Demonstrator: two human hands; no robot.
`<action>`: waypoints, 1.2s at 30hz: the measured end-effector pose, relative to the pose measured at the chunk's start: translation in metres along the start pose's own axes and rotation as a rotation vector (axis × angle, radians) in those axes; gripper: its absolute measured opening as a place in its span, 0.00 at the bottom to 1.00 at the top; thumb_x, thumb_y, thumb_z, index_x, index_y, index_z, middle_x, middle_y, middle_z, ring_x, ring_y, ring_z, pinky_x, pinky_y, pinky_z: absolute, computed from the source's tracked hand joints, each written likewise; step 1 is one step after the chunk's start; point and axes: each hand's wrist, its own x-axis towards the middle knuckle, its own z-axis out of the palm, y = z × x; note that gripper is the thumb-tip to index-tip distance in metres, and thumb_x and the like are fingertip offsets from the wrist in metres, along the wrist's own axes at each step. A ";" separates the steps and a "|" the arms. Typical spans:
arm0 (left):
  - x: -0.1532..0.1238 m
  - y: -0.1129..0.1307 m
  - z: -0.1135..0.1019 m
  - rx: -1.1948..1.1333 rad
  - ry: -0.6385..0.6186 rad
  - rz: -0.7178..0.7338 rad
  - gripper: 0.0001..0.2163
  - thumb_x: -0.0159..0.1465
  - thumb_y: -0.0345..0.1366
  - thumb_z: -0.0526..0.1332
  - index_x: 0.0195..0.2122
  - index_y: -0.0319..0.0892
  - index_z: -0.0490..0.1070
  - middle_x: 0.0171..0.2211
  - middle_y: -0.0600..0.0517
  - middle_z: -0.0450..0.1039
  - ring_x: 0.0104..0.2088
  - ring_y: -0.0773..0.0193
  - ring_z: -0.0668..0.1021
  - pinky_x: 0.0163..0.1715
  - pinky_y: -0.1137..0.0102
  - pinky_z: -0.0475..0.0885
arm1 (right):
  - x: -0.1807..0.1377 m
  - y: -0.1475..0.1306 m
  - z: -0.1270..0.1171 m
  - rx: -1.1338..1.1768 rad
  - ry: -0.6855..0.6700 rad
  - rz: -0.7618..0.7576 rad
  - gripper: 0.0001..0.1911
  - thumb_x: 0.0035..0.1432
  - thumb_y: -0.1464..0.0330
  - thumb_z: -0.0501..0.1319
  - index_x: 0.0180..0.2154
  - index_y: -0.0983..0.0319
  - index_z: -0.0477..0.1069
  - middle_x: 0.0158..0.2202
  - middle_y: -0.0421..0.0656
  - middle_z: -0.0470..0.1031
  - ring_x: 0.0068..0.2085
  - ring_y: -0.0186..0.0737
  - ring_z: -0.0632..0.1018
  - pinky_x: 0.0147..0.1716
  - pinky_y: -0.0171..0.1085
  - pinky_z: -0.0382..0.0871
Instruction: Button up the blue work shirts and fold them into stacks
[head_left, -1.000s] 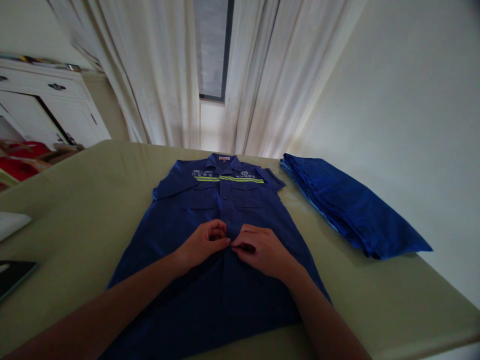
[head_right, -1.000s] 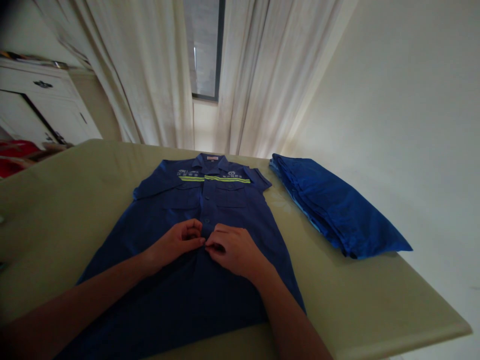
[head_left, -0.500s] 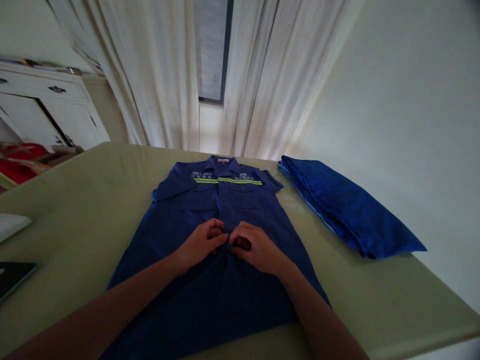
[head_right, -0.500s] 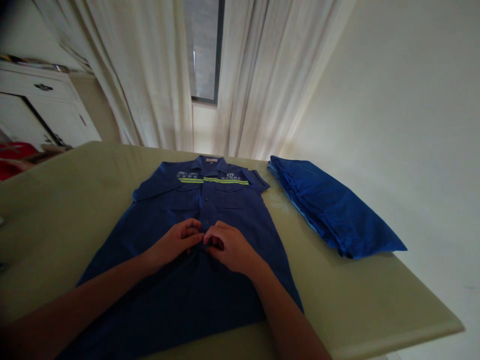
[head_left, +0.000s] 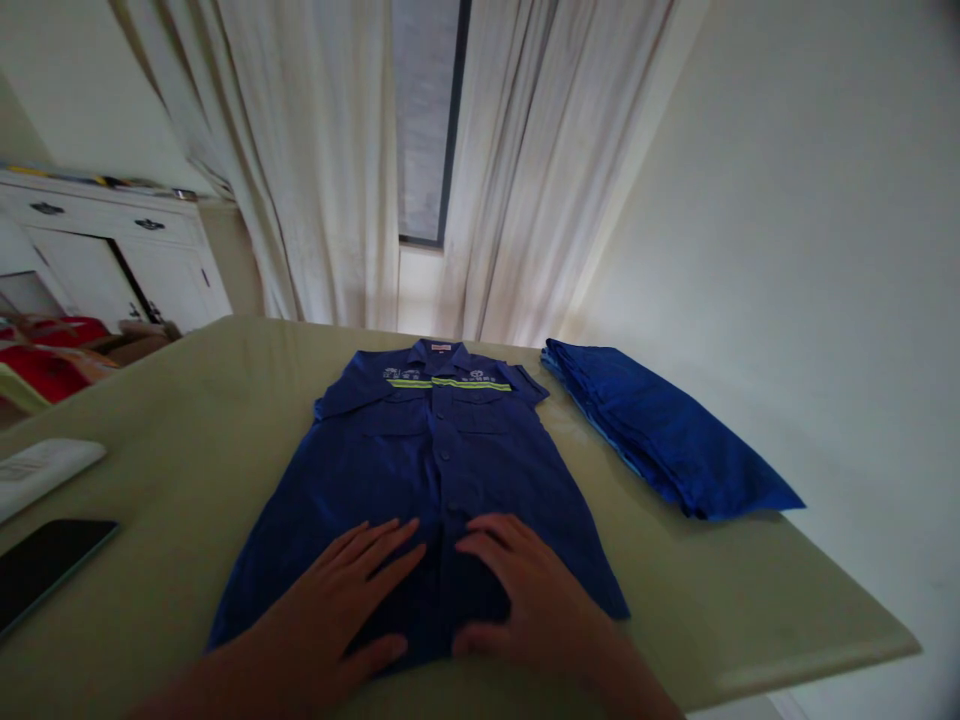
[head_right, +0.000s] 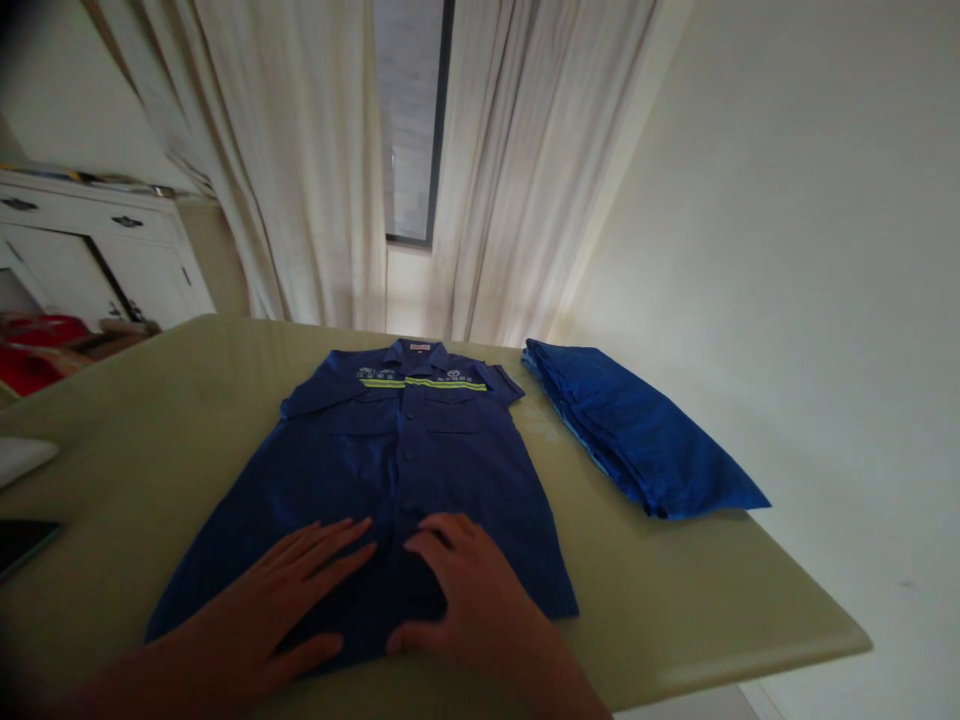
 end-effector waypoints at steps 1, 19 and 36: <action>-0.014 0.001 0.002 0.027 -0.004 0.017 0.35 0.69 0.49 0.61 0.74 0.61 0.47 0.74 0.52 0.51 0.70 0.48 0.63 0.68 0.50 0.62 | -0.015 0.000 0.012 -0.055 -0.015 0.002 0.40 0.51 0.50 0.75 0.62 0.53 0.68 0.64 0.47 0.68 0.61 0.55 0.70 0.62 0.48 0.64; -0.027 0.058 -0.018 -0.141 0.052 -0.030 0.19 0.74 0.45 0.53 0.64 0.63 0.68 0.58 0.58 0.77 0.56 0.59 0.79 0.56 0.64 0.73 | -0.086 -0.024 0.018 0.013 -0.048 -0.020 0.27 0.62 0.48 0.65 0.58 0.53 0.74 0.57 0.46 0.77 0.55 0.48 0.76 0.57 0.41 0.69; 0.143 -0.028 0.019 0.037 0.071 -0.414 0.35 0.70 0.59 0.48 0.72 0.44 0.56 0.74 0.41 0.50 0.73 0.41 0.54 0.69 0.41 0.45 | -0.044 -0.033 0.024 -0.021 -0.139 -0.058 0.17 0.69 0.52 0.61 0.51 0.53 0.78 0.48 0.41 0.79 0.53 0.43 0.76 0.58 0.41 0.65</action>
